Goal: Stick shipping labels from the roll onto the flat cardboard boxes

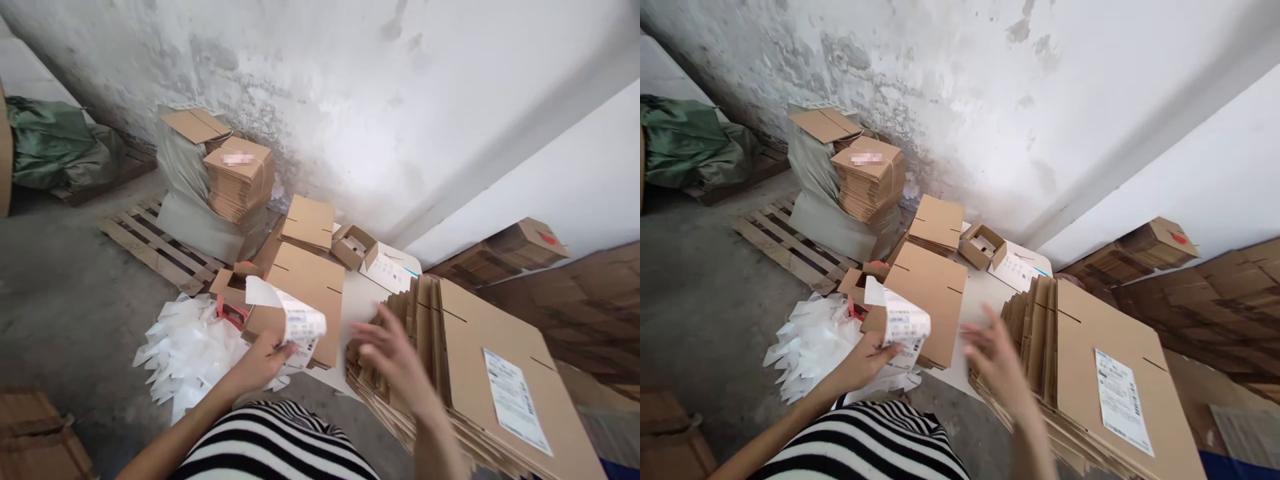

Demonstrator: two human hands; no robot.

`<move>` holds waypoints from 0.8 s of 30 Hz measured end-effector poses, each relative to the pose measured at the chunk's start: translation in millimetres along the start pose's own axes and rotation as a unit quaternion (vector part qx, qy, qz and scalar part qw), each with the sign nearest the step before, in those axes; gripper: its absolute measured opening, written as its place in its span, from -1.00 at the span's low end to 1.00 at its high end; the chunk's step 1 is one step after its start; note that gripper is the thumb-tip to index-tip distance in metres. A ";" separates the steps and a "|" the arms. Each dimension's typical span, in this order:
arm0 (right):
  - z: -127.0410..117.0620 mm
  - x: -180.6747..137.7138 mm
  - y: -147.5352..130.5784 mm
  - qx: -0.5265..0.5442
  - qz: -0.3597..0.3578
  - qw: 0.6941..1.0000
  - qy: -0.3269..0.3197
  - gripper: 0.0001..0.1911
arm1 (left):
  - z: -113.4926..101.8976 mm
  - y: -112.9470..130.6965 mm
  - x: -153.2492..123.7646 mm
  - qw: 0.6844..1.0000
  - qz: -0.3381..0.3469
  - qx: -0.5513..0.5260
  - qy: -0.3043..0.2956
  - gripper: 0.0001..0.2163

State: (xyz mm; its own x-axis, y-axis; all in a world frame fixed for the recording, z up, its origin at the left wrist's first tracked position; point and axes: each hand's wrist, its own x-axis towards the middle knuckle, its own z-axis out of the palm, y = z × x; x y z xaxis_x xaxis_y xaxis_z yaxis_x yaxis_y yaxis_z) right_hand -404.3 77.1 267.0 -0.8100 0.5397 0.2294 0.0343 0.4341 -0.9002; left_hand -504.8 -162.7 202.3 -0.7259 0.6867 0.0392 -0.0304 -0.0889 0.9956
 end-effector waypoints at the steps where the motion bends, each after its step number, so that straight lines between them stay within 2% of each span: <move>1: 29.0 -2.6 1.8 0.009 -0.015 0.998 -0.066 -0.42 | 2.8 0.9 -0.4 1.000 0.001 0.017 -0.025 -0.72; 3: 67.1 -7.6 8.6 0.016 -0.055 0.986 -0.159 -0.63 | 1.5 1.2 -2.7 0.999 -0.006 0.012 -0.045 -0.73; 5: 84.7 -13.2 16.6 0.007 -0.095 0.982 -0.166 -0.78 | -6.1 1.1 -5.5 0.994 -0.041 -0.086 -0.057 -0.64; 7: 94.2 -20.0 22.5 -0.007 -0.140 0.979 -0.147 -0.81 | -14.4 1.9 -7.0 0.965 -0.091 -0.243 -0.047 -0.51; 9: 103.8 -27.0 24.4 -0.009 -0.202 0.962 -0.183 -0.78 | -19.7 3.1 -5.6 0.920 -0.140 -0.364 0.020 -0.52; 11: 113.1 -31.5 21.4 -0.018 -0.251 0.942 -0.223 -0.81 | -23.0 3.1 -2.4 0.887 -0.172 -0.414 0.108 -0.60; 13: 118.5 -31.0 14.7 -0.035 -0.271 0.934 -0.230 -0.87 | -27.1 1.0 0.3 0.864 -0.182 -0.434 0.177 -0.61; 16: 118.6 -22.7 5.4 -0.035 -0.255 0.942 -0.218 -0.86 | -37.4 -3.4 1.0 0.841 -0.160 -0.447 0.260 -0.58; 17: 118.6 -19.3 4.6 -0.027 -0.238 0.947 -0.215 -0.92 | -40.8 -4.0 0.7 0.836 -0.152 -0.449 0.276 -0.58; 18: 119.8 -16.3 5.5 -0.017 -0.217 0.952 -0.216 -0.91 | -43.2 -4.1 0.4 0.833 -0.147 -0.452 0.282 -0.57; 20: 127.2 -12.6 11.6 0.006 -0.171 0.956 -0.240 -0.64 | -44.2 -2.7 0.0 0.830 -0.153 -0.458 0.277 -0.57; 21: 133.2 -12.2 15.9 0.017 -0.151 0.955 -0.257 -0.58 | -42.8 -1.7 -0.1 0.829 -0.162 -0.462 0.271 -0.58; 22: 140.1 -12.8 19.9 0.030 -0.135 0.953 -0.271 -0.59 | -40.4 -1.1 -0.3 0.827 -0.170 -0.465 0.265 -0.58; 24: 153.5 -16.8 24.4 0.048 -0.120 0.951 -0.282 -0.76 | -34.9 -2.2 -1.3 0.825 -0.179 -0.471 0.255 -0.60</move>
State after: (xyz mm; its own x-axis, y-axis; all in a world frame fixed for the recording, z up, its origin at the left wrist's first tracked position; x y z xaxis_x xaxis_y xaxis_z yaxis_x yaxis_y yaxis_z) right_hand -479.7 -32.1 184.3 -0.9736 -0.0503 0.2225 -0.2231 0.4128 -0.8831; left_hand -527.8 -188.5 197.2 -0.7412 0.4193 -0.5241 -0.6527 -0.6327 0.4168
